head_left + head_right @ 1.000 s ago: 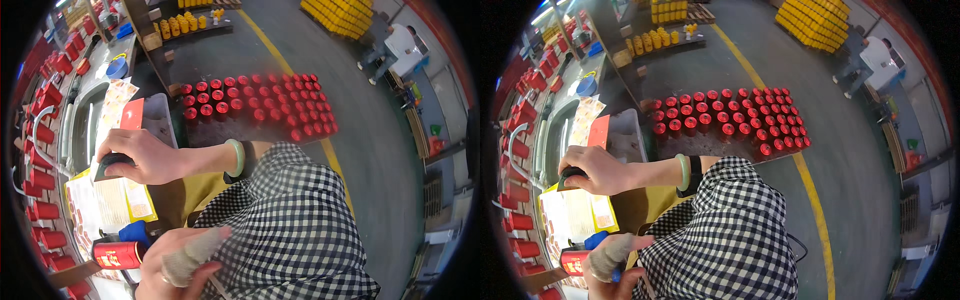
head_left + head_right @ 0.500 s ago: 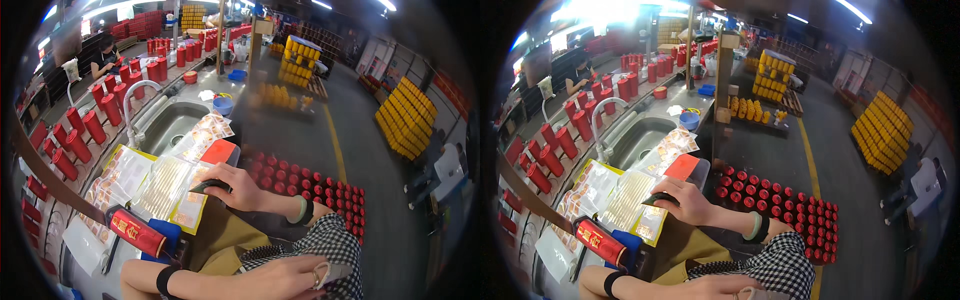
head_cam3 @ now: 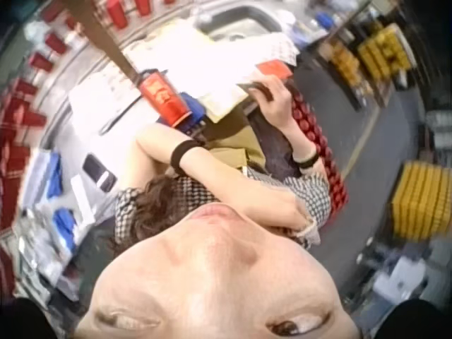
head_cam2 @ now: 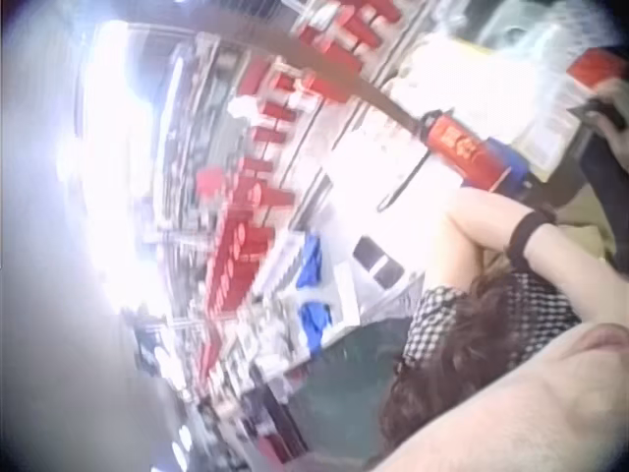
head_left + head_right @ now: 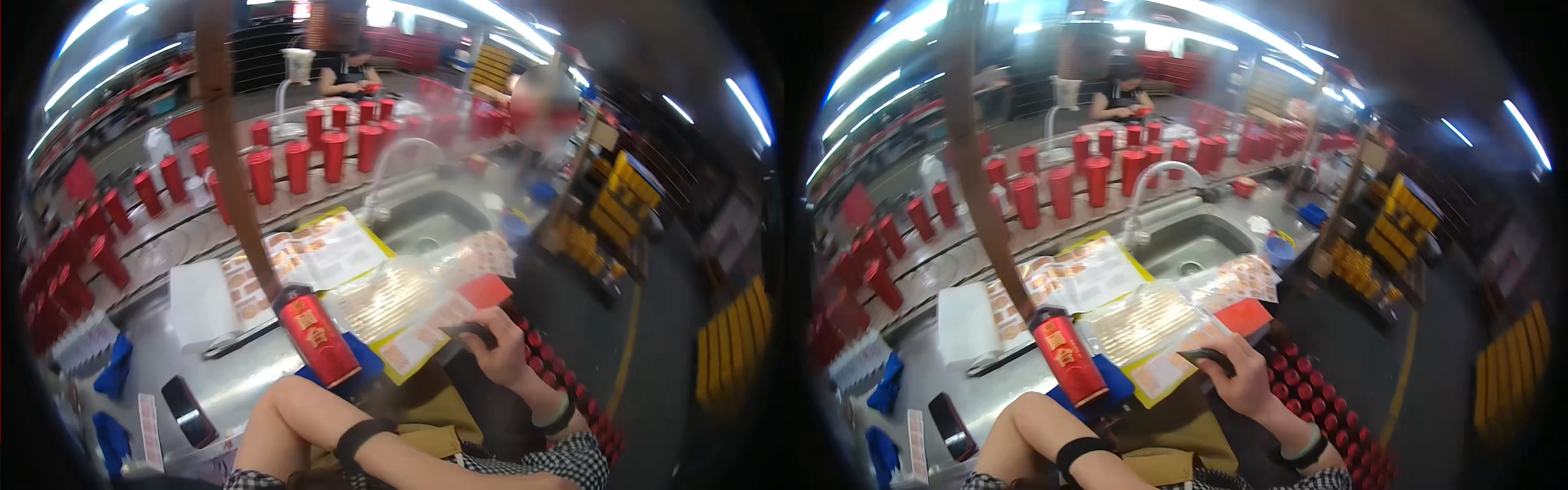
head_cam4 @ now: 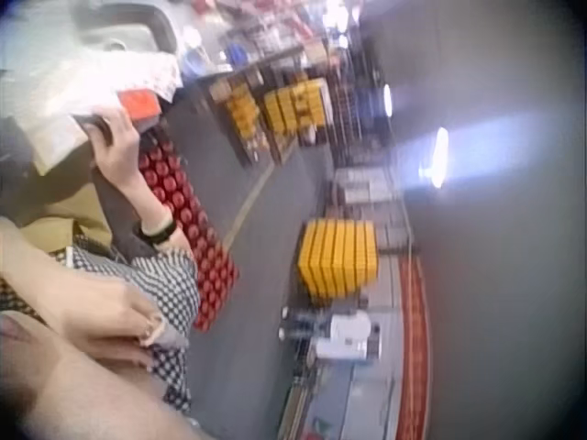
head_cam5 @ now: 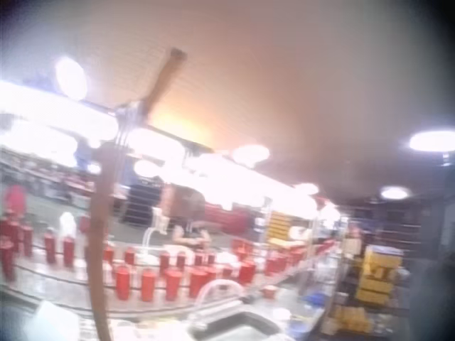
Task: Manually applying decorative labels and security strips to red bottles using a scraping tool.
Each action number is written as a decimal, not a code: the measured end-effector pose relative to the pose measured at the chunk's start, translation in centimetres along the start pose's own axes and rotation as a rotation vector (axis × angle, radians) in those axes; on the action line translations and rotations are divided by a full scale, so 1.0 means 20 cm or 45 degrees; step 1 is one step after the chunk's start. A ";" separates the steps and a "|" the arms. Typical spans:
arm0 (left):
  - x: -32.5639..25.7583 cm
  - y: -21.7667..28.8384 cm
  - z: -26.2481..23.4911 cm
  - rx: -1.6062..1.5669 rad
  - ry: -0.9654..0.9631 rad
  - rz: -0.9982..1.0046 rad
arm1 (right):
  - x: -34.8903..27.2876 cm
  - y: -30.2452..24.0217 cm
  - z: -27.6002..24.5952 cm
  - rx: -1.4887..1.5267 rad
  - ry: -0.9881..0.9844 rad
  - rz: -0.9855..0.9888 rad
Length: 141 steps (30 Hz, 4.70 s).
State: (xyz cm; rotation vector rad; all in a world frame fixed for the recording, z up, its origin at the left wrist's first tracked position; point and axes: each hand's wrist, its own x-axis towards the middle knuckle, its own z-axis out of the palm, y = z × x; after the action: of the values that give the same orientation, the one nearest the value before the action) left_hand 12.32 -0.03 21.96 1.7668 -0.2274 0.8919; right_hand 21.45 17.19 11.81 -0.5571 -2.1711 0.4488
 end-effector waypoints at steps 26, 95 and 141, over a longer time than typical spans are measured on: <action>0.03 0.01 0.02 0.020 0.417 0.166 | 0.19 0.06 0.41 0.505 -0.239 -0.013; -1.33 -0.50 -0.06 1.321 2.499 -0.979 | 0.53 0.57 0.66 0.485 -0.870 0.218; -1.33 -0.50 -0.06 1.349 2.456 -1.042 | 1.03 1.24 1.35 -0.329 -0.851 -0.761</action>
State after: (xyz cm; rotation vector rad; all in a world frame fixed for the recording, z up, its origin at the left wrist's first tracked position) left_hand -1.38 -2.20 -2.91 0.7715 2.2860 1.7040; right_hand -5.69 45.55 -3.26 0.1662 -2.9042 0.0113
